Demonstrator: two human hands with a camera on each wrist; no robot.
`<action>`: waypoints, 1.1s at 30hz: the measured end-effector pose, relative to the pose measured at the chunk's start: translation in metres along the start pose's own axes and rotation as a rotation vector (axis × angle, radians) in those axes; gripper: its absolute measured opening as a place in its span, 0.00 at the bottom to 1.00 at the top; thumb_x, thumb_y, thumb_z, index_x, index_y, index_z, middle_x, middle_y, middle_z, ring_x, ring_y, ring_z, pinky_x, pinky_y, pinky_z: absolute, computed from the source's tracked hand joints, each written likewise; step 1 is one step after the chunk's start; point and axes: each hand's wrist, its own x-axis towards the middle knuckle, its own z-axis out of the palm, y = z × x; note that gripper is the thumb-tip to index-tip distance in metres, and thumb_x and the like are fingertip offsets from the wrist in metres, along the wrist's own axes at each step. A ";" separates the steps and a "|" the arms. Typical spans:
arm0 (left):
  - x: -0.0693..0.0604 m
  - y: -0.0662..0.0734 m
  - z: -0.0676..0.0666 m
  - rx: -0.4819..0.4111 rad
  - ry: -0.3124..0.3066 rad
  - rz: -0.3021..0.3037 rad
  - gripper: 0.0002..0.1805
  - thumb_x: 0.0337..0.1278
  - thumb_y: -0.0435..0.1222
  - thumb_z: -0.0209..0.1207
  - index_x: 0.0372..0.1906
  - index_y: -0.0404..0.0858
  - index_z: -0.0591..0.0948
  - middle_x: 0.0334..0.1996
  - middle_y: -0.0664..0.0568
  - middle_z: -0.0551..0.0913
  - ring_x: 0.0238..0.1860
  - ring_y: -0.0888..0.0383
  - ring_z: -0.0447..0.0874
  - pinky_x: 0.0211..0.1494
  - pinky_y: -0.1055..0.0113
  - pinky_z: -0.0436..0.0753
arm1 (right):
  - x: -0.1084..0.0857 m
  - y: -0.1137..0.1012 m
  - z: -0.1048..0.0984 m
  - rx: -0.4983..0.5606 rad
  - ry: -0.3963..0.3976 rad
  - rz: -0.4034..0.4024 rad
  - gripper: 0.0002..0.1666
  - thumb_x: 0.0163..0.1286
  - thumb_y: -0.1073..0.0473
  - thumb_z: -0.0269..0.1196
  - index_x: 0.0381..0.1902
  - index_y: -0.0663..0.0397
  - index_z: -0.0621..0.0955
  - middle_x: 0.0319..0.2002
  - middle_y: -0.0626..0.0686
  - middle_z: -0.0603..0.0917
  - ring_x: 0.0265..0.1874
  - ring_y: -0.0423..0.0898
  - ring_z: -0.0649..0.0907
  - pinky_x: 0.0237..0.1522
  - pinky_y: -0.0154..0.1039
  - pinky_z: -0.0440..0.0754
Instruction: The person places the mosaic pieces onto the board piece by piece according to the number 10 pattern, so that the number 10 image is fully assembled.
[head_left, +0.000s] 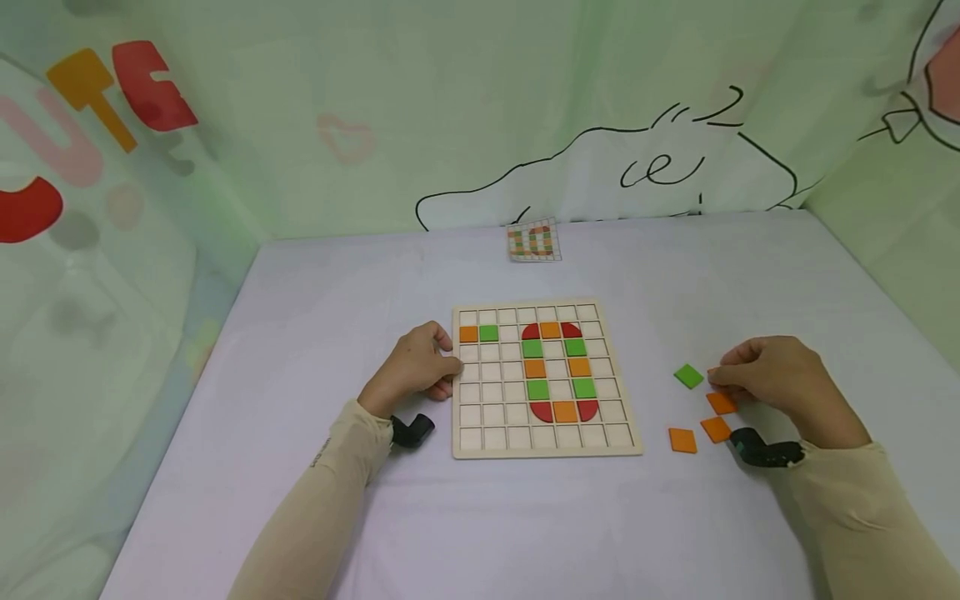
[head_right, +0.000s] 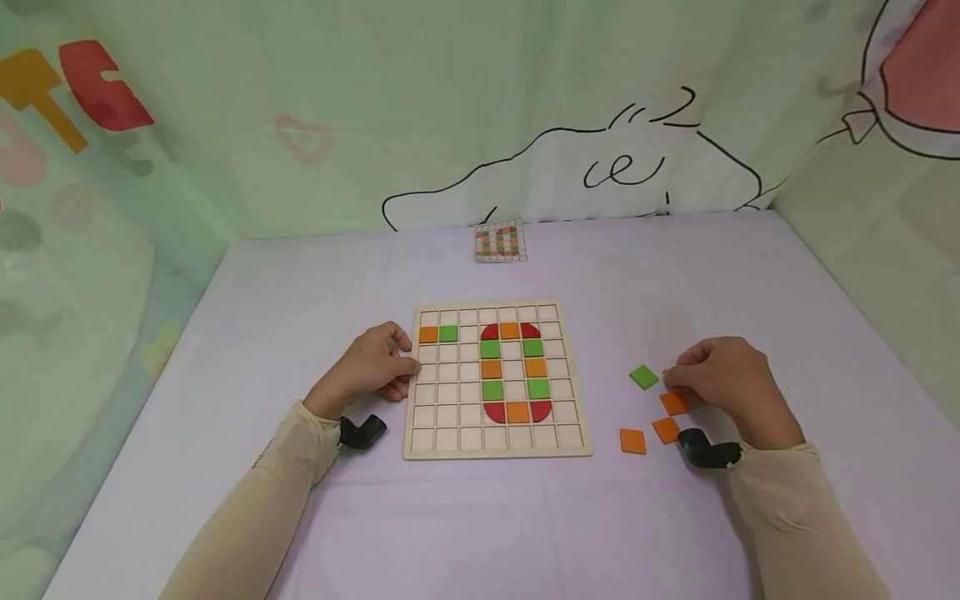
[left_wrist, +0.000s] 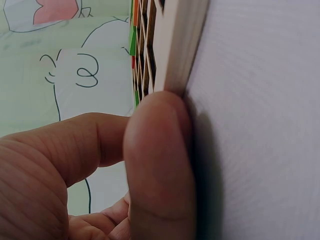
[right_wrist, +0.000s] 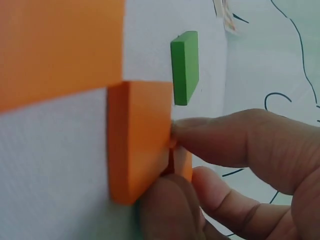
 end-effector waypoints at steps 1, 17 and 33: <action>0.000 0.000 0.000 0.000 0.001 -0.001 0.14 0.61 0.26 0.61 0.48 0.32 0.72 0.22 0.44 0.83 0.16 0.59 0.83 0.22 0.67 0.88 | 0.000 0.000 0.001 0.001 0.007 0.000 0.23 0.67 0.51 0.71 0.47 0.66 0.80 0.28 0.45 0.87 0.31 0.45 0.83 0.35 0.39 0.75; 0.001 -0.001 -0.001 0.001 0.001 0.004 0.14 0.60 0.26 0.61 0.48 0.32 0.72 0.22 0.43 0.84 0.15 0.59 0.83 0.21 0.67 0.87 | 0.004 -0.023 0.016 0.282 0.000 -0.126 0.24 0.73 0.56 0.65 0.59 0.69 0.77 0.38 0.48 0.89 0.32 0.43 0.89 0.38 0.37 0.90; 0.002 -0.002 0.000 -0.003 0.004 -0.002 0.14 0.59 0.26 0.62 0.48 0.32 0.73 0.22 0.43 0.84 0.16 0.58 0.83 0.21 0.66 0.88 | 0.025 -0.120 0.072 0.553 -0.154 -0.168 0.21 0.75 0.60 0.64 0.57 0.71 0.76 0.40 0.53 0.87 0.30 0.42 0.89 0.39 0.35 0.91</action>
